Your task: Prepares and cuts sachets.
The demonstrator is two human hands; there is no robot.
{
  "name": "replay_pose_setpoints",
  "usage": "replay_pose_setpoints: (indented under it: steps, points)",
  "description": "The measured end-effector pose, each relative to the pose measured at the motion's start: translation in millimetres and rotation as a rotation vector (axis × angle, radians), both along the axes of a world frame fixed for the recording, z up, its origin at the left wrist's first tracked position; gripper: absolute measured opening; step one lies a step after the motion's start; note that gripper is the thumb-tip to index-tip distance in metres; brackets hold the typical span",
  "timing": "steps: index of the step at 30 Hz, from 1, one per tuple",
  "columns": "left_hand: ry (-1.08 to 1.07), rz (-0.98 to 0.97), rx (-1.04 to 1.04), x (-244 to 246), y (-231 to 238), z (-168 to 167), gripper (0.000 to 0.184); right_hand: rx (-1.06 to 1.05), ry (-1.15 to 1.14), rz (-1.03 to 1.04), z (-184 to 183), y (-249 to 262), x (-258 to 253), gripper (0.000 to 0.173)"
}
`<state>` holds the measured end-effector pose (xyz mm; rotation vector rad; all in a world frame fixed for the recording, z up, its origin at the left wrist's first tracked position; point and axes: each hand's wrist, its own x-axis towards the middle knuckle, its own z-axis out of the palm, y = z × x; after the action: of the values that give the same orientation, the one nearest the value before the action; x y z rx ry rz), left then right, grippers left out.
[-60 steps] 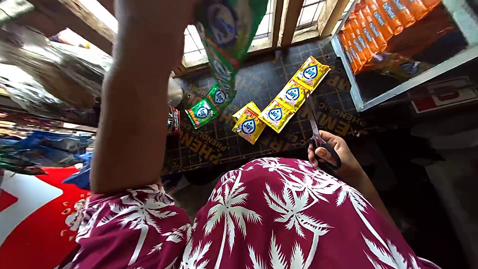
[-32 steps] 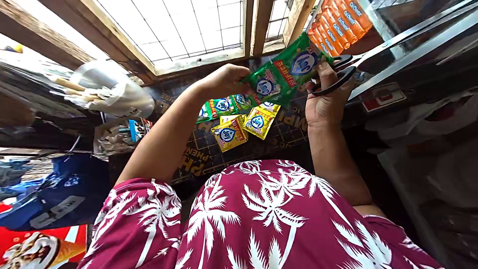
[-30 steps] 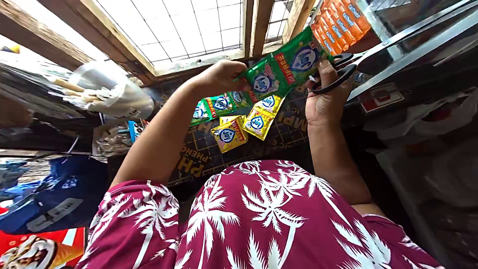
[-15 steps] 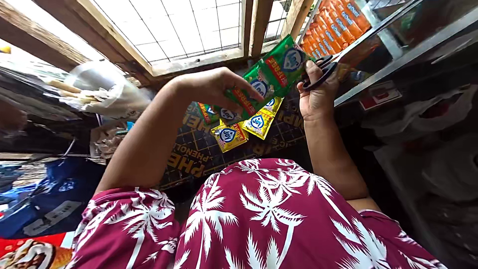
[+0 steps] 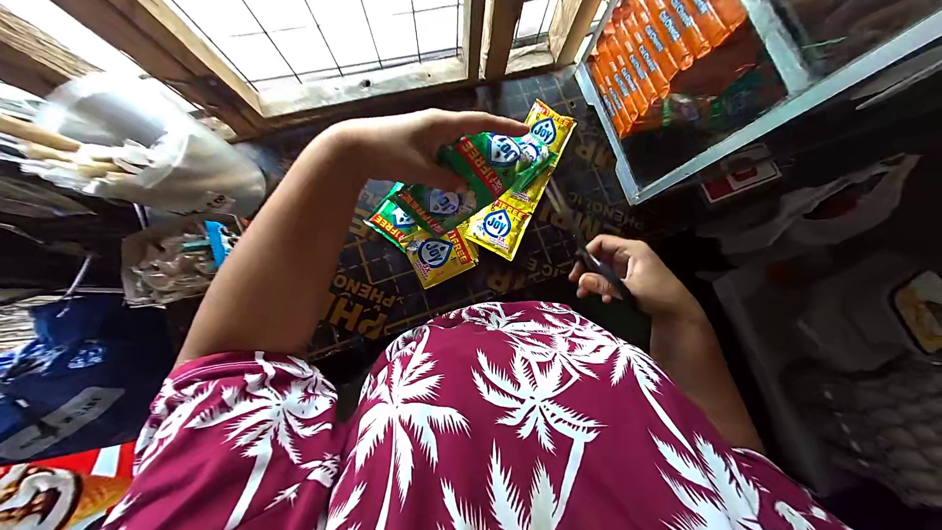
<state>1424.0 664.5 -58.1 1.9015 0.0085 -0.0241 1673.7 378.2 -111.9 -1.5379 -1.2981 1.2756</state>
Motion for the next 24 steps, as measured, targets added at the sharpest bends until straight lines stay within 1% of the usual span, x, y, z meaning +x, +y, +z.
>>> replay_pose_setpoints:
  steps: [2, 4, 6, 8, 10, 14, 17, 20, 24]
  points:
    - [0.043, 0.107, -0.031, 0, -2, 1, 0.070, -0.096, 0.039, 0.043, -2, -3, -5, 0.037]
    - [0.053, 0.240, -0.068, 0, -6, 1, 0.059, -0.138, 0.098, 0.060, -7, -1, -10, 0.035]
    - [0.010, 0.321, -0.123, -3, -7, 0, 0.050, -0.151, 0.146, 0.063, -11, 4, -15, 0.034]
    - [-0.050, 0.351, -0.181, -6, -6, -3, 0.046, -0.144, 0.164, 0.072, -9, 10, -22, 0.032]
    - [-0.080, 0.356, -0.213, -8, -6, -5, 0.050, -0.117, 0.162, 0.075, -7, 15, -29, 0.031]
    - [-0.081, 0.317, -0.219, -8, -9, -3, 0.065, -0.032, 0.102, 0.039, -7, 24, -40, 0.032]
    - [-0.048, 0.316, -0.241, -10, -10, -2, 0.069, -0.021, 0.058, 0.010, -6, 29, -44, 0.029]
    - [0.010, 0.319, -0.235, -10, -10, -1, 0.073, -0.023, 0.095, 0.014, -7, 32, -45, 0.028]
    - [0.046, 0.322, -0.264, -12, -12, -2, 0.076, -0.037, 0.139, 0.008, -5, 34, -48, 0.034]
